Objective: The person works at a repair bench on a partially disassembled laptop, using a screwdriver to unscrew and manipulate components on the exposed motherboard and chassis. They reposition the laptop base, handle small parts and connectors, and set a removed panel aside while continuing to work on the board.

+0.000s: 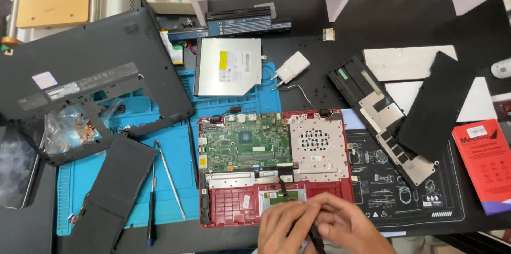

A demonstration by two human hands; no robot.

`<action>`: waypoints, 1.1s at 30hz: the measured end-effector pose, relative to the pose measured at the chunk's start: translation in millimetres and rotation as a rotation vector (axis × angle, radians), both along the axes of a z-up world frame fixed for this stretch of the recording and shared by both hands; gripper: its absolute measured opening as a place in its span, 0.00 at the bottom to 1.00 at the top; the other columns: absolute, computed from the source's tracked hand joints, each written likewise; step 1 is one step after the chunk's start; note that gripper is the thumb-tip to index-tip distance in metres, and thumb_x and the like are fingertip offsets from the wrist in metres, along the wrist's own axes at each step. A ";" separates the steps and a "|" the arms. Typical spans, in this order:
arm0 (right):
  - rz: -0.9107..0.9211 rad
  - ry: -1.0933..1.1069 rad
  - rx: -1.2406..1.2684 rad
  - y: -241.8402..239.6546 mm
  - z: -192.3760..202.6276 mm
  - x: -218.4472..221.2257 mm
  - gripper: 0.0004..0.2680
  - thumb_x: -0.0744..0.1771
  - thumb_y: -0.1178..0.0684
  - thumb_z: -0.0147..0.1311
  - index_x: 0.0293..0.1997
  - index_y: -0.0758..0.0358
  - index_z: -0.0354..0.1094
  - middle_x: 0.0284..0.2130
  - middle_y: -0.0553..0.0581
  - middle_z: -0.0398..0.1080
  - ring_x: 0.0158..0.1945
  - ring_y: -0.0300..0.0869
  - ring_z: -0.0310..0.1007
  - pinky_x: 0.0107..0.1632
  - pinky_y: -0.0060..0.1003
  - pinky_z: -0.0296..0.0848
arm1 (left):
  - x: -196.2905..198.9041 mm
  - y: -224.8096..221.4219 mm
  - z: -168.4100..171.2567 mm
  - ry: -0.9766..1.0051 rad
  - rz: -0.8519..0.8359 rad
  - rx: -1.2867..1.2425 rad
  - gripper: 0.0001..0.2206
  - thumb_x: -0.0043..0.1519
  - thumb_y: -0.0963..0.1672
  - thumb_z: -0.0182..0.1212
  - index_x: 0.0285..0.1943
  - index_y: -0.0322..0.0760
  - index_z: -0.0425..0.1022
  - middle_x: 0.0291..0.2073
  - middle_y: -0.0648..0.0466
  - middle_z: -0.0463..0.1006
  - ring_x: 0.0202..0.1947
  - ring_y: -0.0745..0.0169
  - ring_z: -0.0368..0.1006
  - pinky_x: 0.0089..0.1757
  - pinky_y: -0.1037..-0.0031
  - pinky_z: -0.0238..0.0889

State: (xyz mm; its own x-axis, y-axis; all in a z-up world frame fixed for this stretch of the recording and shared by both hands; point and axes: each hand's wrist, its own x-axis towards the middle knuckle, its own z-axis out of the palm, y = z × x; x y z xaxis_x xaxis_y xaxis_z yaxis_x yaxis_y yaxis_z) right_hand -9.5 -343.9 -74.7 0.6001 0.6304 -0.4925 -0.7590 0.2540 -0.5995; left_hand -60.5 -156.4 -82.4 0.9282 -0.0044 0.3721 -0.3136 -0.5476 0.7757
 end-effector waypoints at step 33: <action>-0.005 -1.237 -1.185 81.6 22.9 -3.6 0.04 0.61 0.56 0.64 0.33 0.61 0.74 0.30 0.54 0.72 0.36 0.48 0.74 0.36 0.43 0.73 | -1.5 89.9 -1.5 0.183 0.306 0.540 0.18 0.57 0.46 0.64 0.59 0.48 0.79 0.53 0.56 0.76 0.59 0.56 0.69 0.63 0.50 0.47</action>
State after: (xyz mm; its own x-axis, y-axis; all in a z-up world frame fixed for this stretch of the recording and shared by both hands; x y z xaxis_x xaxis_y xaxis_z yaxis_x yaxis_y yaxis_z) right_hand -13.2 -262.3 -51.9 0.9550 0.2881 0.0704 0.2660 -0.7274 -0.6325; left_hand -62.0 -66.6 -83.9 0.9653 0.1283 0.2273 0.0299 -0.9195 0.3921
